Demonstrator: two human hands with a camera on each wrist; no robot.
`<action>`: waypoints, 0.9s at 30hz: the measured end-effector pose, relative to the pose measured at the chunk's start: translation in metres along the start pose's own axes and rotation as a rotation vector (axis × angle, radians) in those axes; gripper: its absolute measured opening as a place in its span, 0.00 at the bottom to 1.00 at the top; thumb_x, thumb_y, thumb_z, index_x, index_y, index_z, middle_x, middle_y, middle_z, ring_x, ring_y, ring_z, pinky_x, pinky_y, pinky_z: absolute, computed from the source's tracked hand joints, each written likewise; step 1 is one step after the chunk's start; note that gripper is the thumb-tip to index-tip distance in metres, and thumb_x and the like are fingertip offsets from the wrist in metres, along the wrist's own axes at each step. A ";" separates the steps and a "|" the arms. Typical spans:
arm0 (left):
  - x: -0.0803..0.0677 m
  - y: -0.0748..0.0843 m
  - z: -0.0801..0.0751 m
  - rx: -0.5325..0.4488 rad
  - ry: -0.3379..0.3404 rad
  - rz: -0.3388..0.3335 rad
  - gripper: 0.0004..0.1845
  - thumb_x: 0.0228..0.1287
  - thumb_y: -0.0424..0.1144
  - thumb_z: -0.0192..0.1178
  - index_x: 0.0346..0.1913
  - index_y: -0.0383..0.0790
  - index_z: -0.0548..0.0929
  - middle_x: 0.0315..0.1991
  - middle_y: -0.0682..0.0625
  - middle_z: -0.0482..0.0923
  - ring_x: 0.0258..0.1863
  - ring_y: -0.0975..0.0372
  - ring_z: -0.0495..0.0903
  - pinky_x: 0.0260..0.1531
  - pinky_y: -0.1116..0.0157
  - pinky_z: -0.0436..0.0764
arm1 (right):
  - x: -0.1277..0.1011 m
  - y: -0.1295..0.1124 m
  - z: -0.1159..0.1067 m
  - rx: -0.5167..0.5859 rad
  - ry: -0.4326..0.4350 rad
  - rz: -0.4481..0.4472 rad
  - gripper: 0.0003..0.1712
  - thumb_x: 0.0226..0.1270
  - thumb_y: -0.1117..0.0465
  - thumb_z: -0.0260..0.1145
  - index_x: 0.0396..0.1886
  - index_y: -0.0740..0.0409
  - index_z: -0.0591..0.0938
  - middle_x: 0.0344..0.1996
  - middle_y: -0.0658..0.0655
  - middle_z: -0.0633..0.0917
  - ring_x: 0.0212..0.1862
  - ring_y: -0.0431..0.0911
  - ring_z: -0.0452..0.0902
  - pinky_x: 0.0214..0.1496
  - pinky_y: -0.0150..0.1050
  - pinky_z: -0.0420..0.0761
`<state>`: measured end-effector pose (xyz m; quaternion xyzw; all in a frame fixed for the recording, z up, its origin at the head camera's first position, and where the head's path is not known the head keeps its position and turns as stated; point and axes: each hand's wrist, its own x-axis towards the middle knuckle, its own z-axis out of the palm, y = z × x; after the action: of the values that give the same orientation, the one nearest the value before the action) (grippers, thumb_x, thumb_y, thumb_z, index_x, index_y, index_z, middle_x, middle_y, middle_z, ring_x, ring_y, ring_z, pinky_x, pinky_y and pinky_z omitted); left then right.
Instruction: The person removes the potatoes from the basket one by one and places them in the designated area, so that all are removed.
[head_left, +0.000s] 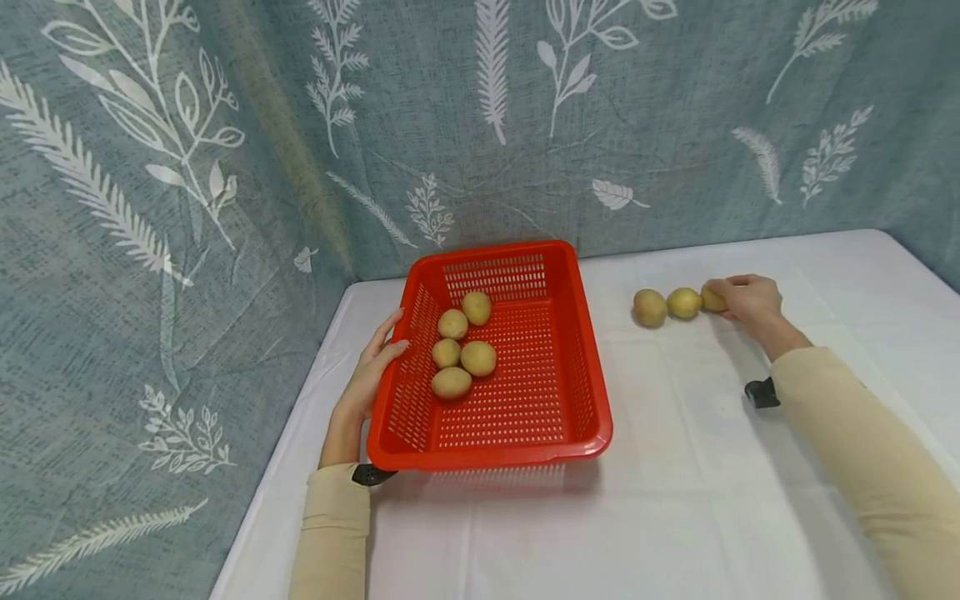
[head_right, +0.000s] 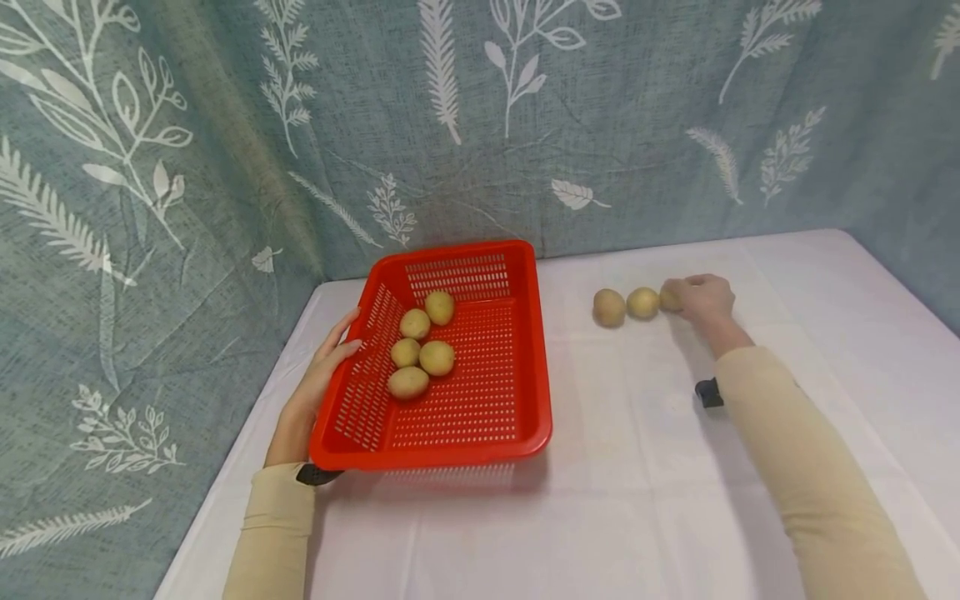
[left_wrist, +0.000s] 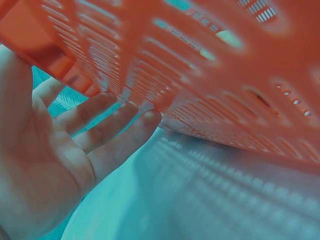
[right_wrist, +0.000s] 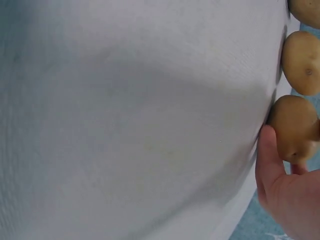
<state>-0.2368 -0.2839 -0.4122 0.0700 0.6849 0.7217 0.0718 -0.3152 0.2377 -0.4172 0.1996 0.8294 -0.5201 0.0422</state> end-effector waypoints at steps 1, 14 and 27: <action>0.000 0.000 0.000 -0.002 0.001 0.002 0.30 0.76 0.37 0.43 0.76 0.50 0.49 0.62 0.38 0.60 0.44 0.59 0.78 0.38 0.63 0.81 | 0.000 0.000 0.000 -0.004 0.004 0.001 0.42 0.68 0.44 0.55 0.69 0.71 0.61 0.62 0.71 0.65 0.27 0.33 0.71 0.34 0.28 0.77; 0.000 -0.001 -0.001 -0.004 -0.006 -0.002 0.30 0.76 0.38 0.43 0.76 0.51 0.48 0.63 0.37 0.59 0.43 0.59 0.78 0.37 0.63 0.81 | -0.003 0.002 -0.004 0.028 0.025 0.032 0.40 0.70 0.44 0.49 0.71 0.68 0.59 0.66 0.73 0.61 0.24 0.30 0.72 0.33 0.25 0.77; -0.001 -0.001 -0.001 -0.012 -0.009 0.003 0.30 0.76 0.37 0.43 0.76 0.51 0.48 0.64 0.37 0.58 0.44 0.58 0.78 0.38 0.63 0.81 | -0.008 0.001 -0.013 -0.008 0.028 0.039 0.41 0.72 0.42 0.45 0.73 0.67 0.55 0.66 0.71 0.62 0.26 0.33 0.72 0.37 0.29 0.77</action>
<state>-0.2364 -0.2848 -0.4129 0.0739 0.6801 0.7256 0.0743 -0.3060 0.2473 -0.4104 0.2229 0.8279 -0.5129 0.0416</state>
